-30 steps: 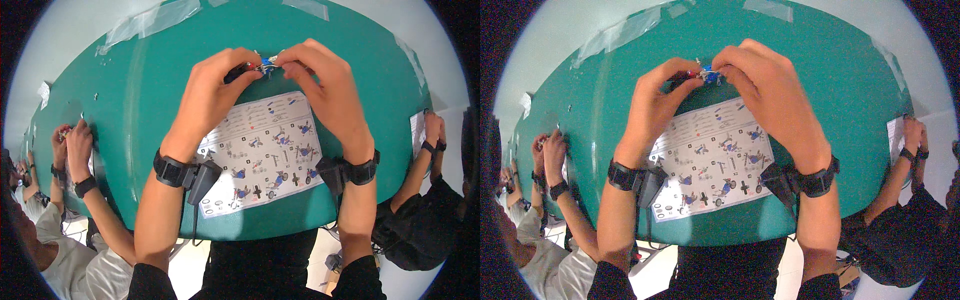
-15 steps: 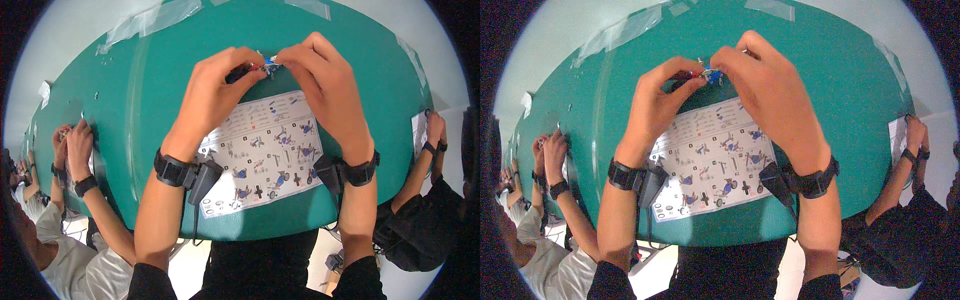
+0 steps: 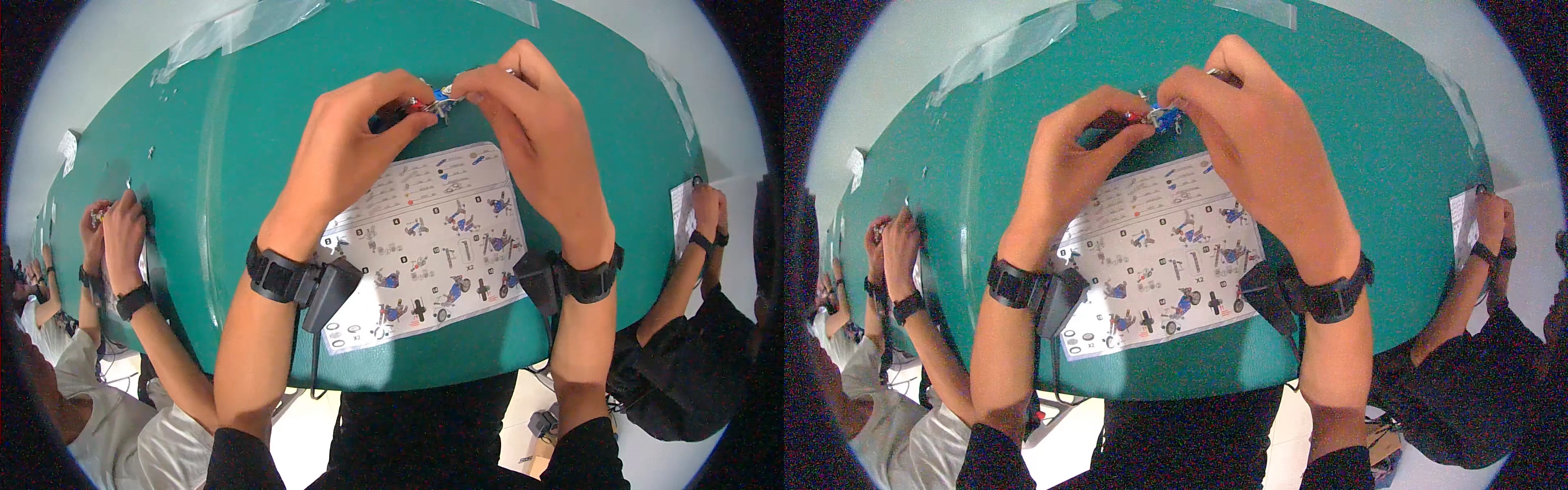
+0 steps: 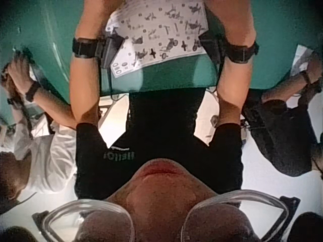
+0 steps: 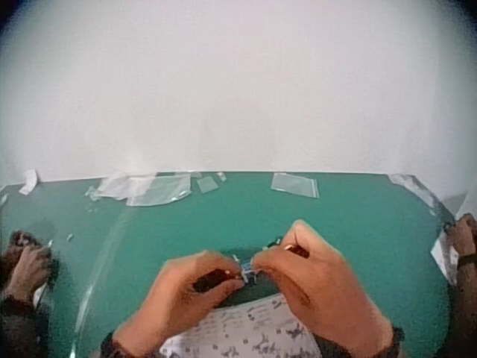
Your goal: The person is assembling a small toy motorcycle using instructions.
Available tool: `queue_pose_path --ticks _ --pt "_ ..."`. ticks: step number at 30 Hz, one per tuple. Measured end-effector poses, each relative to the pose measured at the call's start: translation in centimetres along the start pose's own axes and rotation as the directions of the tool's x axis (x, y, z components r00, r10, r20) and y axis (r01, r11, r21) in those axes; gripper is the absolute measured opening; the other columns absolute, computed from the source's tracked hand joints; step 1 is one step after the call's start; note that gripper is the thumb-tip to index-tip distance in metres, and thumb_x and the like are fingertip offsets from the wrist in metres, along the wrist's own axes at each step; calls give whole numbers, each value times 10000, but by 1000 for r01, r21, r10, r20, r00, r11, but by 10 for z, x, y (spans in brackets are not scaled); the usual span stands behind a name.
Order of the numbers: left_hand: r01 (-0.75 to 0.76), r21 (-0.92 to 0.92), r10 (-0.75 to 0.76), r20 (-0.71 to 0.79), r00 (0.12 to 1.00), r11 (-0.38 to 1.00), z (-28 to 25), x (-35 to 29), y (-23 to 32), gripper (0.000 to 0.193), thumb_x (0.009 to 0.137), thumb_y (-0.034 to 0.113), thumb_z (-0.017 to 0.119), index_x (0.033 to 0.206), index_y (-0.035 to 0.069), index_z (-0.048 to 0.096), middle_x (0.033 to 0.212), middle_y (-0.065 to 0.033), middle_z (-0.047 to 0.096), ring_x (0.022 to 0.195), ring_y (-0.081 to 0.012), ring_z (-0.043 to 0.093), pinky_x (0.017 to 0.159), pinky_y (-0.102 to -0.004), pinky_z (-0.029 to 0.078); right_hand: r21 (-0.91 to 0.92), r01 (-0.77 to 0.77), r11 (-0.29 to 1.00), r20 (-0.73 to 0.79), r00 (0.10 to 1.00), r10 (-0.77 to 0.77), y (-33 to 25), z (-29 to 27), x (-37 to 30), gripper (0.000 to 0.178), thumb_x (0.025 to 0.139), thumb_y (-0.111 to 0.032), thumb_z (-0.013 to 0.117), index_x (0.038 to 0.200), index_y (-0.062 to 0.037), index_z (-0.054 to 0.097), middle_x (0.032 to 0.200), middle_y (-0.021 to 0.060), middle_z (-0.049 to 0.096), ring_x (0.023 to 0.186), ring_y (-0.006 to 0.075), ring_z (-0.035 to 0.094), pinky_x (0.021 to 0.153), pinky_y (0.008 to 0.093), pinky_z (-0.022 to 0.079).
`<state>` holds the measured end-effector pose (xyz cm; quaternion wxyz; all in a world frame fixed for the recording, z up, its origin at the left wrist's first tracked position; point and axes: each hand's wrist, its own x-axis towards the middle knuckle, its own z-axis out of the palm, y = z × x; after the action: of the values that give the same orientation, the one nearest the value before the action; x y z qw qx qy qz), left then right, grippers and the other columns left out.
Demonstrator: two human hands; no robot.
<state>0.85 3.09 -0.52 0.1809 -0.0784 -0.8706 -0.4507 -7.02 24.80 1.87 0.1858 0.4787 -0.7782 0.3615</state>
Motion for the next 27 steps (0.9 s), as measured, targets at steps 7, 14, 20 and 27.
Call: queue_pose_path --ticks 7,14,20,27 --pt "-30 4 30 0 1000 1000 -1 0 2 164 955 62 825 1096 13 759 987 -68 779 893 -127 712 829 -299 583 23 -28 999 -3 1000 28 -2 5 -1 163 990 31 685 1115 -54 743 938 122 525 808 280 586 716 388 480" --pt "-44 25 44 6 999 999 -1 0 2 177 950 73 831 1095 7 755 983 -79 778 891 -152 723 833 -308 586 25 -20 999 -14 1000 20 -3 3 0 181 992 67 680 1125 -31 756 916 92 509 802 228 565 719 339 472" --pt "-23 29 22 13 1000 999 -3 0 3 176 949 73 835 1088 5 751 984 -62 777 896 -122 712 837 -299 585 -24 14 1000 -47 999 -15 -8 4 1 174 982 56 707 1121 -34 759 910 87 496 776 217 556 688 333 464" --pt "-3 3 3 20 1000 1000 -1 1 4 150 961 49 823 1086 11 748 977 -44 771 899 -105 709 825 -283 583 -47 30 998 -81 996 -34 -9 4 2 144 977 42 723 1099 -29 755 898 83 498 761 223 551 666 344 455"
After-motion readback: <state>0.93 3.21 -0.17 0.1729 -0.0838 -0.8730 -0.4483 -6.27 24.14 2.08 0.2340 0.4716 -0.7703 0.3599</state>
